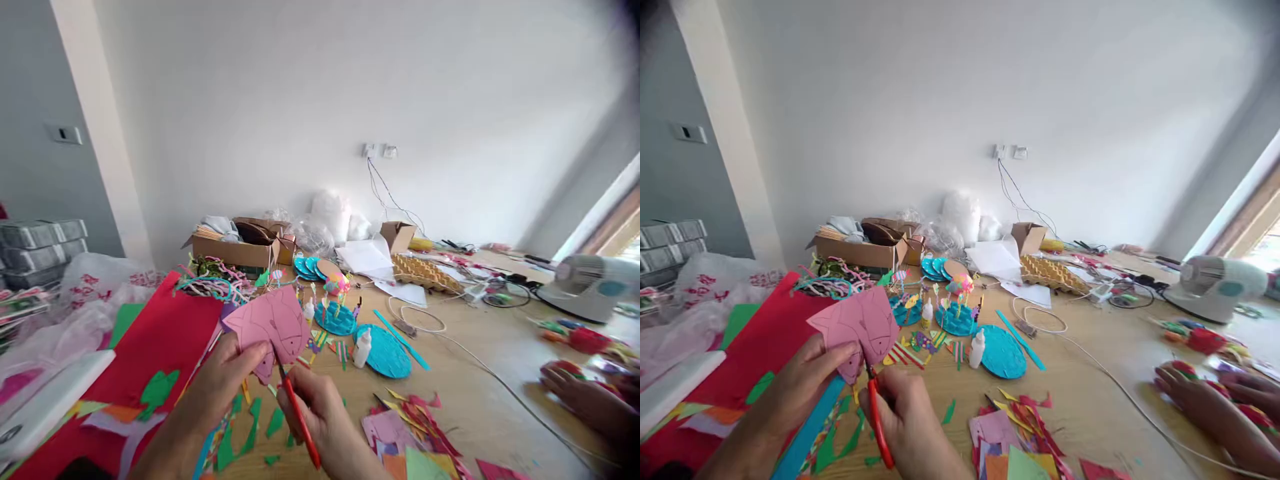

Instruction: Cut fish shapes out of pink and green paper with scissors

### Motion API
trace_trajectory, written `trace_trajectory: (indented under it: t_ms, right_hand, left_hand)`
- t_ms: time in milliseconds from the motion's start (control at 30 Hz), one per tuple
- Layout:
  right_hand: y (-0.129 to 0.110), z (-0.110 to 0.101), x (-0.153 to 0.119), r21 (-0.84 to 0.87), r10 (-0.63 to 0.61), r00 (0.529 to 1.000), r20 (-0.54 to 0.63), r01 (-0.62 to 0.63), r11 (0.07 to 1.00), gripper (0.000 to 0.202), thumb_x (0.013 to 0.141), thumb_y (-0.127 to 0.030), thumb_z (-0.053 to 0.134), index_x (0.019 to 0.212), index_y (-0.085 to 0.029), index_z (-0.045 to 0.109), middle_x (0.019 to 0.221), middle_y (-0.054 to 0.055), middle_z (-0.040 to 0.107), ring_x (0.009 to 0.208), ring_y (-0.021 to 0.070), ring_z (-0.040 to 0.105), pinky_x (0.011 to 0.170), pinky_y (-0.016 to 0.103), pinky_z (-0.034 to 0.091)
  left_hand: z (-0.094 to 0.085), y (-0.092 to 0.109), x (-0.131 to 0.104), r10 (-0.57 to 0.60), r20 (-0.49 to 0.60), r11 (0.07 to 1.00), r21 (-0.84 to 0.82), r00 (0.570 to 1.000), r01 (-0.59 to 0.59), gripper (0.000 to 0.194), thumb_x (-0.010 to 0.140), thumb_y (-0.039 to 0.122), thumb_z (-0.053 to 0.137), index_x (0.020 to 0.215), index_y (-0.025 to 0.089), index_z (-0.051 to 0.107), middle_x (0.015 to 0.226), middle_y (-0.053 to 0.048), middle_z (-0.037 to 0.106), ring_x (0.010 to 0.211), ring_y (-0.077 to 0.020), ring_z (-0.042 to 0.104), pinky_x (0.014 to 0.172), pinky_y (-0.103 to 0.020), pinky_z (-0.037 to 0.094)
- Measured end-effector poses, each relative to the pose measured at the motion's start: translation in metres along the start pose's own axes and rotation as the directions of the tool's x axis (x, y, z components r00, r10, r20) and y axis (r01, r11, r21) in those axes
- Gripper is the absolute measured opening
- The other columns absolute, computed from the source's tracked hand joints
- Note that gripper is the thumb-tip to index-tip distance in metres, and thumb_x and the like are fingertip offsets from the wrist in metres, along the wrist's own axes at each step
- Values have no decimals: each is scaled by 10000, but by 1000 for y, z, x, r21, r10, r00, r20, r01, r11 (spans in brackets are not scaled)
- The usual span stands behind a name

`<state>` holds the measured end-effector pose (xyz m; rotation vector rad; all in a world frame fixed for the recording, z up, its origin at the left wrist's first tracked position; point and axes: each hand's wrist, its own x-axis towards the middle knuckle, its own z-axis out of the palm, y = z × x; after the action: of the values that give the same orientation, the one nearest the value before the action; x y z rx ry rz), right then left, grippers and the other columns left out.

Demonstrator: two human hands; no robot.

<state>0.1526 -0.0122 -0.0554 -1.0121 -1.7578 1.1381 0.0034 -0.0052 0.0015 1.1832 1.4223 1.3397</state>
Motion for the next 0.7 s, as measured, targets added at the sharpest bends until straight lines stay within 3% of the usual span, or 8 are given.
trace_trajectory:
  t_ms: [433,700]
  right_hand:
    - [-1,-1,-1,-24,-5,1000,-10,5,1000,371,917,-427,481,639,-209,368,560,-64,315,518,90,273,488,245,208]
    - [3,0,-1,-35,-14,1000,-21,13,999,421,906,-494,509,630,-208,368,564,-59,327,526,93,278,484,239,217]
  left_hand:
    - [2,-3,-4,-46,-13,992,-117,999,45,236,621,373,674,551,240,491,544,72,499,676,-199,542,590,-289,382]
    - [4,-1,-5,-5,-20,996,-87,1000,3,217,633,349,653,517,240,506,537,60,550,663,-203,582,568,-272,414]
